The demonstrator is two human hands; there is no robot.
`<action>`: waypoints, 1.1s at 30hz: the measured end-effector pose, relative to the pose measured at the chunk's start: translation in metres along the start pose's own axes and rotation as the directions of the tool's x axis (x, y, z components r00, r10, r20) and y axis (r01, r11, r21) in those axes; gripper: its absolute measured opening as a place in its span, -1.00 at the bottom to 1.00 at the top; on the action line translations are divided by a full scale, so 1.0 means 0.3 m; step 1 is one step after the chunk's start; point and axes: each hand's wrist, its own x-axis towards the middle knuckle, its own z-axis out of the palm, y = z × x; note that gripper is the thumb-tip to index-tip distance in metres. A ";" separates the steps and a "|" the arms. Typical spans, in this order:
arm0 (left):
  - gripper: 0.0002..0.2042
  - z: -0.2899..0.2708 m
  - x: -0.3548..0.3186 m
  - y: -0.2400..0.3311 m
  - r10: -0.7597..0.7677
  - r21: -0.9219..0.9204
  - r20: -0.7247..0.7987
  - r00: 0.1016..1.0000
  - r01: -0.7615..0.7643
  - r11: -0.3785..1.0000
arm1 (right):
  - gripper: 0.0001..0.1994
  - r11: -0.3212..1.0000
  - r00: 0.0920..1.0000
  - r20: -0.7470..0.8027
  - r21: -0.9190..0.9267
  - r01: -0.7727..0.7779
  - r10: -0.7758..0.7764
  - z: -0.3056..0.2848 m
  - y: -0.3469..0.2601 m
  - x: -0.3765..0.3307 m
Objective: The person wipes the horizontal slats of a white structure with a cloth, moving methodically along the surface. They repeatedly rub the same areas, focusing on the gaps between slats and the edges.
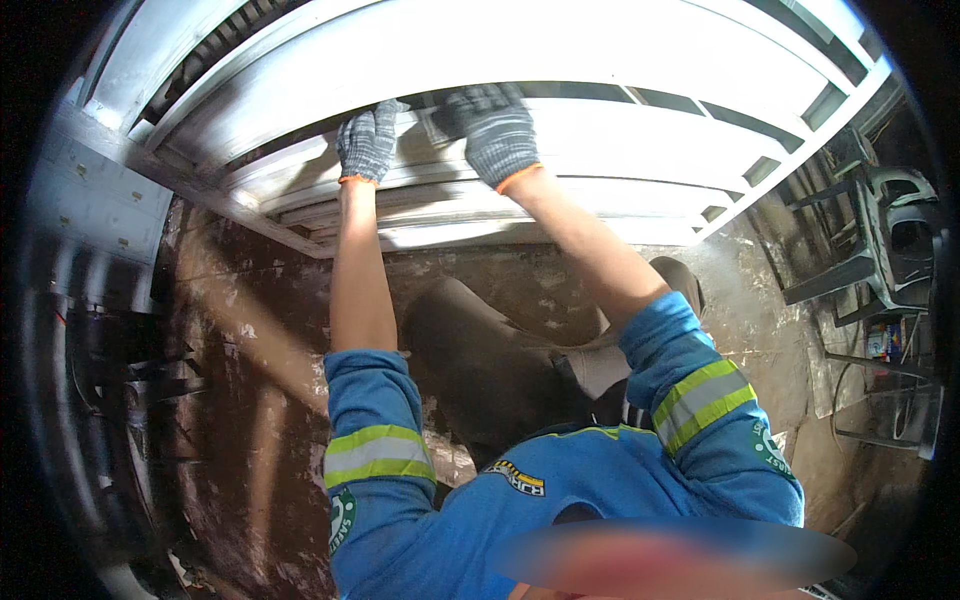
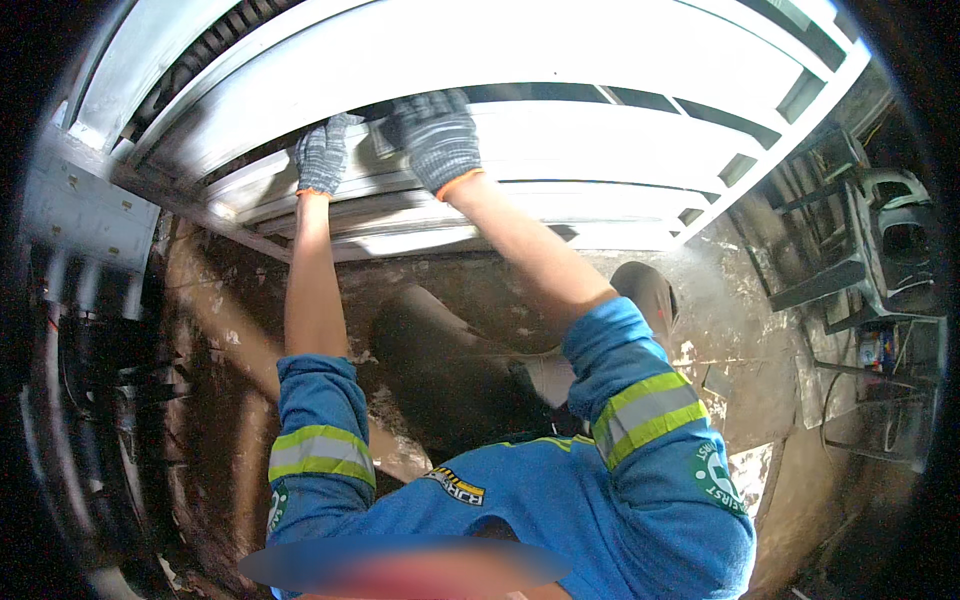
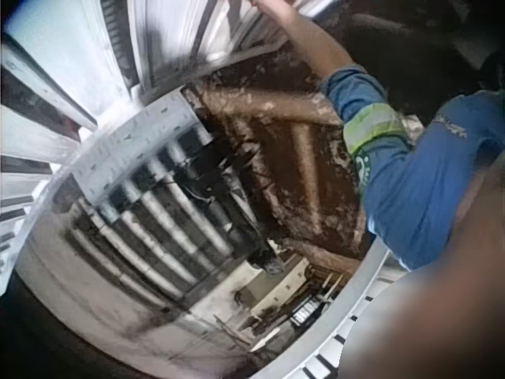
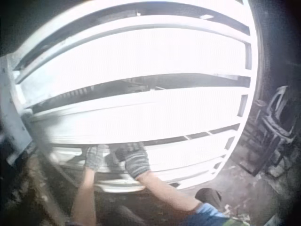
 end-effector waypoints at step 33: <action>-0.45 -0.056 0.043 0.721 0.071 0.219 0.065 0.995 -0.084 0.972 | -0.43 0.988 0.967 0.204 0.022 0.154 -0.155 -0.421 0.470 -0.154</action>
